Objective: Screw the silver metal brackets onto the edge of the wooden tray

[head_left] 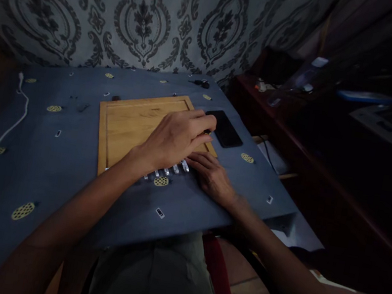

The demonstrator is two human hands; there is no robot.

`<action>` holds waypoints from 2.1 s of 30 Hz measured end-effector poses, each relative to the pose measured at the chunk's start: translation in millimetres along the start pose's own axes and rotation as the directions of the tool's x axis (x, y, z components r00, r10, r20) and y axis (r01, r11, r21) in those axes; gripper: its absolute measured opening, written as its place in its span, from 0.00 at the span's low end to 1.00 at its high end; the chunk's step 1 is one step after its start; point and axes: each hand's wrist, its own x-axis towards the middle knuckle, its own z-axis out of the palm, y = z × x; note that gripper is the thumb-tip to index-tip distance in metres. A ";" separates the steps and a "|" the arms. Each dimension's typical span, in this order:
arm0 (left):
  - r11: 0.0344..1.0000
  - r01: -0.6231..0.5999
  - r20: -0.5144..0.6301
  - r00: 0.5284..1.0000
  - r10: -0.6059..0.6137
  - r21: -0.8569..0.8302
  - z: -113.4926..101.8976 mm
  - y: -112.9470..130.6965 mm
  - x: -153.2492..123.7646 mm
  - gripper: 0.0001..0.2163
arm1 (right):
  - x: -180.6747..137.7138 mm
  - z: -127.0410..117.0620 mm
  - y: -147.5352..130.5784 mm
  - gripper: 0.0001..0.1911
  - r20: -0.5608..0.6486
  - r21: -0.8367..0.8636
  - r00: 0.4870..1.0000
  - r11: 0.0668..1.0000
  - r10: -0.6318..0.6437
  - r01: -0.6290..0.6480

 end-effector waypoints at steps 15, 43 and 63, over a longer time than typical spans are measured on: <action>0.998 -0.011 0.028 1.000 0.013 -0.068 -9.1 3.5 1.2 0.03 | 0.9 -2.1 -2.0 0.31 0.012 0.004 1.000 1.000 0.015 -0.015; 1.000 0.011 0.049 0.999 -0.010 -0.024 -12.6 6.4 0.9 0.03 | -0.6 0.1 0.8 0.29 0.002 0.013 1.000 0.999 0.030 -0.030; 0.999 0.018 0.097 0.995 -0.014 -0.035 -13.9 8.6 1.6 0.05 | -2.4 4.2 2.9 0.28 -0.018 0.007 1.000 1.000 0.023 -0.023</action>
